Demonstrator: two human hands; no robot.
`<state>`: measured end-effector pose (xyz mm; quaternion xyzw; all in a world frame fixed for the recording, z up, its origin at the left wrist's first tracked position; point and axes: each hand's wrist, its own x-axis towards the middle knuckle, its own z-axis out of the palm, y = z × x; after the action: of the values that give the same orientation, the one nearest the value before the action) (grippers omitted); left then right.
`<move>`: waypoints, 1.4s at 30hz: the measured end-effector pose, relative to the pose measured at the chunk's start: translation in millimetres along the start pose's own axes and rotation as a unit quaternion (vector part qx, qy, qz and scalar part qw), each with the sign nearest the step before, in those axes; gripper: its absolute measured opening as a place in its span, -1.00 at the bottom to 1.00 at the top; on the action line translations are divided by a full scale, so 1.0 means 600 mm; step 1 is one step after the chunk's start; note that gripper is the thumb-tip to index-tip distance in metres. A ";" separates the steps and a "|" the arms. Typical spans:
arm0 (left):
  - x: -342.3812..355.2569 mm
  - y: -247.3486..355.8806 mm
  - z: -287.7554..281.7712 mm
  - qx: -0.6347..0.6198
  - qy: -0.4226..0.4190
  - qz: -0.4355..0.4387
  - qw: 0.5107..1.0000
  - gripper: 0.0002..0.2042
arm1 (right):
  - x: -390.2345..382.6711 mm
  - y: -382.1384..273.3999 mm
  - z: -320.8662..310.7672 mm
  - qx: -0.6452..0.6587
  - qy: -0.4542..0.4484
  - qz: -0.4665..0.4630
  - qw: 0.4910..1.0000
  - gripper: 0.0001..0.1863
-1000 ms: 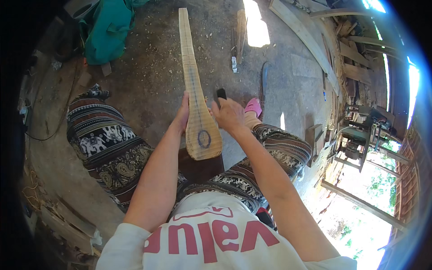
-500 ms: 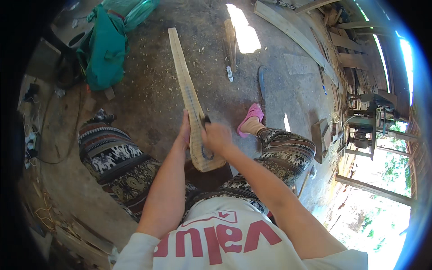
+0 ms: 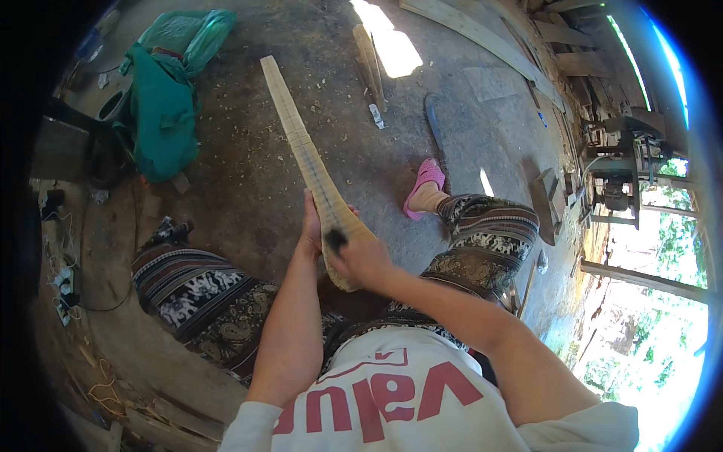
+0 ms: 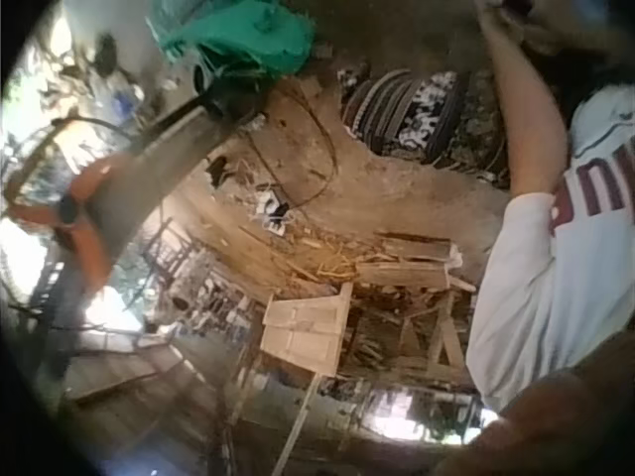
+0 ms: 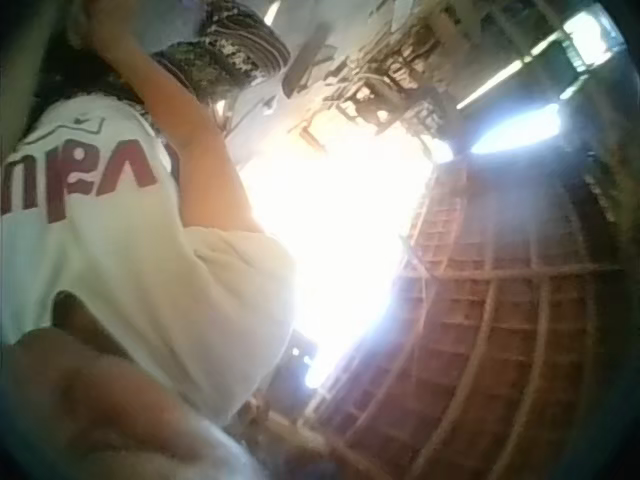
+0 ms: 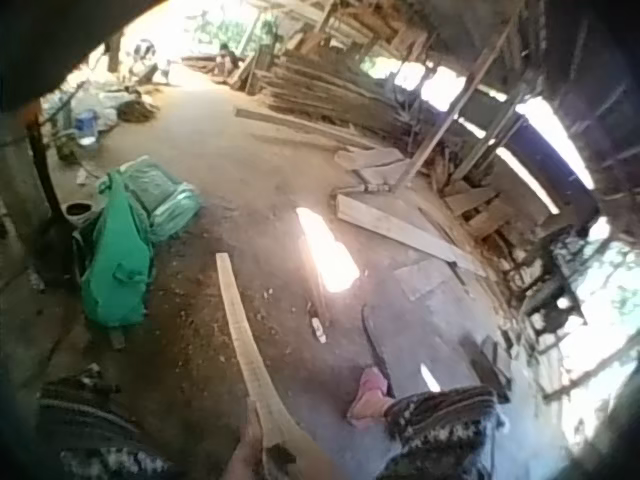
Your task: Carving and filing a wooden musical instrument neck or similar decorative wooden object.
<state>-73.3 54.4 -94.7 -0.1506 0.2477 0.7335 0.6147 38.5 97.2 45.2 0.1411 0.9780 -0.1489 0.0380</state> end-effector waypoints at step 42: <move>-0.007 -0.001 -0.001 -0.043 -0.066 -0.045 0.996 -0.14 | -0.049 0.004 -0.038 0.056 -0.180 0.068 0.980 -0.63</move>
<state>-71.9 50.5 -92.8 -0.1392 0.1679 0.7234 0.6550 66.8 98.2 69.9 0.1805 0.9333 -0.2236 0.2155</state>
